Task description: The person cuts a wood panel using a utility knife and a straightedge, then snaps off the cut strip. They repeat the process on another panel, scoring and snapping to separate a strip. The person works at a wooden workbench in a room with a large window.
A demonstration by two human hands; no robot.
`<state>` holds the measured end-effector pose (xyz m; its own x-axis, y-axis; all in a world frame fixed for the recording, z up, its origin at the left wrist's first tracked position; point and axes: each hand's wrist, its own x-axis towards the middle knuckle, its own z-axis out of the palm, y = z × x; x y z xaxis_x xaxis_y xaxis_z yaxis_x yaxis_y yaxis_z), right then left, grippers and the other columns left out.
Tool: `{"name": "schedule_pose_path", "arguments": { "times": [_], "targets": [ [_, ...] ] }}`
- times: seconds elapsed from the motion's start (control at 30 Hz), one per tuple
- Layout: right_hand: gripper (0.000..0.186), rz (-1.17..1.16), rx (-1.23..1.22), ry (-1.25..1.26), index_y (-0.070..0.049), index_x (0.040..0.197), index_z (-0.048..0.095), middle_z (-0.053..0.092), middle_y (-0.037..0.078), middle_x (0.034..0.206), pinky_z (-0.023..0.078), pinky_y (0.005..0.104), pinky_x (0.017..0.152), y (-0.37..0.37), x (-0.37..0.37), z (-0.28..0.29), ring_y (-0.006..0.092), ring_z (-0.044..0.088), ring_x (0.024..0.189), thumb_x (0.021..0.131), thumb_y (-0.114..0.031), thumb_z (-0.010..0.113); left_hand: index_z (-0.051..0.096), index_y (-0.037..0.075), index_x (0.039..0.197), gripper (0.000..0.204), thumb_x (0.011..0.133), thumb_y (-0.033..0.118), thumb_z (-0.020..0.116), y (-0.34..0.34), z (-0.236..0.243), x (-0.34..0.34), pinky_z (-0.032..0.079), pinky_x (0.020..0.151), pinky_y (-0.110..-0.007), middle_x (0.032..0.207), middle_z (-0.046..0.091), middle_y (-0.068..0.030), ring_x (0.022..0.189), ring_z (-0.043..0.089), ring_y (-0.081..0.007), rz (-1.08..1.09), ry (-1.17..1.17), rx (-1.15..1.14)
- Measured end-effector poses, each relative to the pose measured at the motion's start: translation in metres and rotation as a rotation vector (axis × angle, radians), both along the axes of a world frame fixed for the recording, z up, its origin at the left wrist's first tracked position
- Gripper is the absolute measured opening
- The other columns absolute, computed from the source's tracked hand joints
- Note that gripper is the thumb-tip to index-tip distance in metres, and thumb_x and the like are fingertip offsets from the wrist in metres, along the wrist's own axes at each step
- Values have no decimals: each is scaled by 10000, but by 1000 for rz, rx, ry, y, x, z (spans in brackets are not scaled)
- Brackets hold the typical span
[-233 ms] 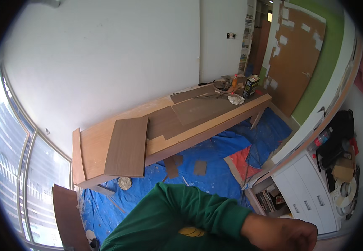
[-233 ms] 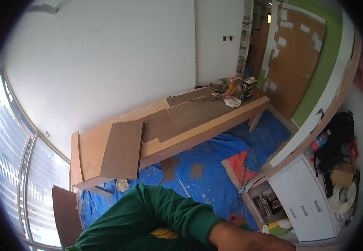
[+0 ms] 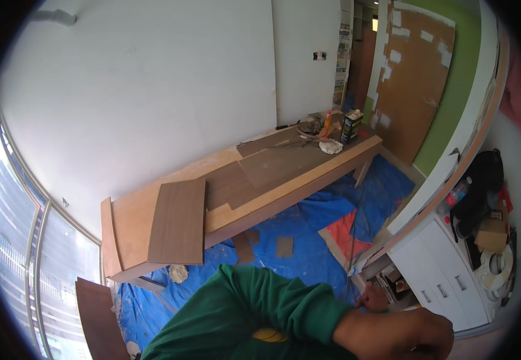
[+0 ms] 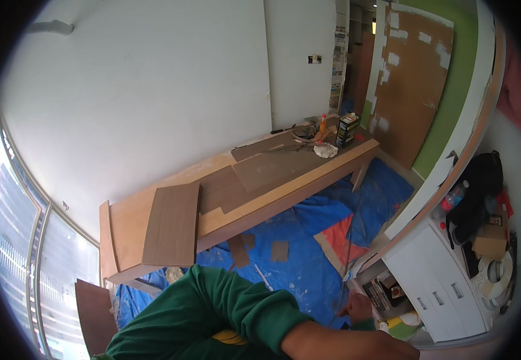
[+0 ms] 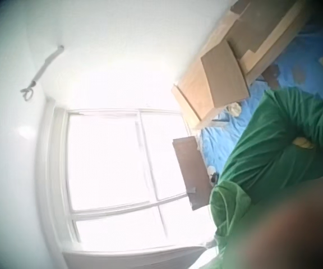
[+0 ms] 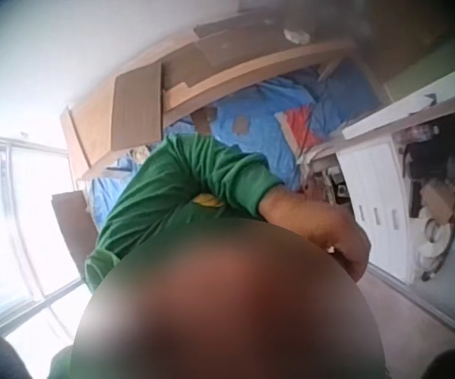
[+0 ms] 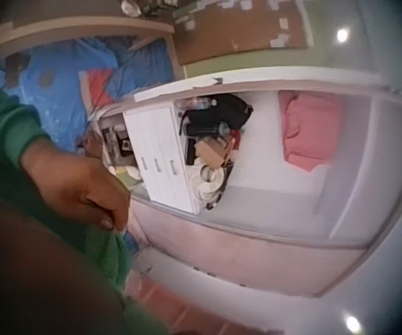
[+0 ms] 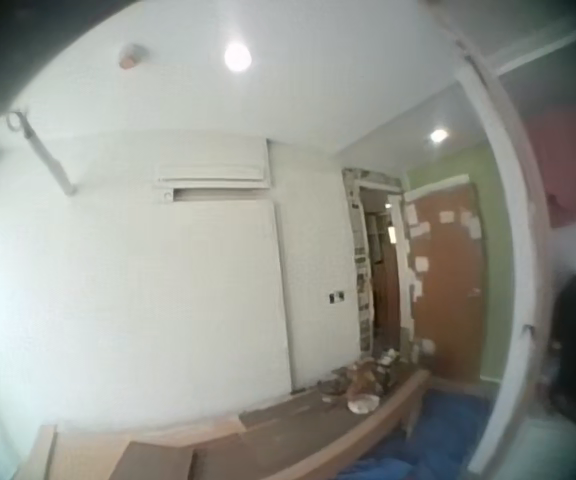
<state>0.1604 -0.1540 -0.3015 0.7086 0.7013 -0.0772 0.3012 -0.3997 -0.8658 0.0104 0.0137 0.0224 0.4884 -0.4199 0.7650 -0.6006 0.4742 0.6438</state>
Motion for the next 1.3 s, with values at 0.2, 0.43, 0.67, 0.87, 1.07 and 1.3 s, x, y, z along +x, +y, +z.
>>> {"name": "schedule_pose_path", "arguments": {
  "times": [0.2,0.43,0.67,0.87,1.07,1.3],
  "targets": [
    [261,406,1048,42,-1,869,580,574,99,683,561,347,659,14,-5,220,207,676,697,1073,-156,532,646,3,988,101,1014,97,618,-23,23,22,495,757,-451,930,587,-164,882,598,-374,244,-406,-384],
    [221,422,1099,23,2,906,572,579,100,720,557,337,672,62,-27,260,199,673,698,1063,-151,547,656,30,993,135,1033,142,591,-27,29,33,499,777,-449,993,617,-142,921,617,-355,542,-748,-472],
    [186,389,1081,52,6,944,564,583,101,757,552,327,686,69,-29,255,192,669,699,1053,-145,561,667,57,998,174,1052,186,564,-23,24,38,504,797,-447,1057,647,-121,961,636,-336,787,-990,-531],
    [165,370,1076,66,9,977,557,587,102,789,548,319,697,67,-30,255,185,666,699,1045,-141,573,676,81,1002,208,1068,225,541,-31,27,48,507,814,-445,1111,672,-103,994,652,-320,914,-1107,-565],
    [154,353,1065,71,11,1009,550,591,103,821,544,310,709,66,-33,258,179,663,700,1036,-136,585,679,101,990,243,1084,247,509,-29,27,45,505,810,-422,1078,693,-61,990,668,-295,819,-1100,-602],
    [158,328,1055,79,15,1047,541,596,104,859,540,301,722,66,-35,257,171,660,701,1026,-131,599,667,165,911,229,1067,235,515,-22,24,33,446,765,-365,924,628,9,875,629,-226,1010,-1035,-507]
  ]
}}
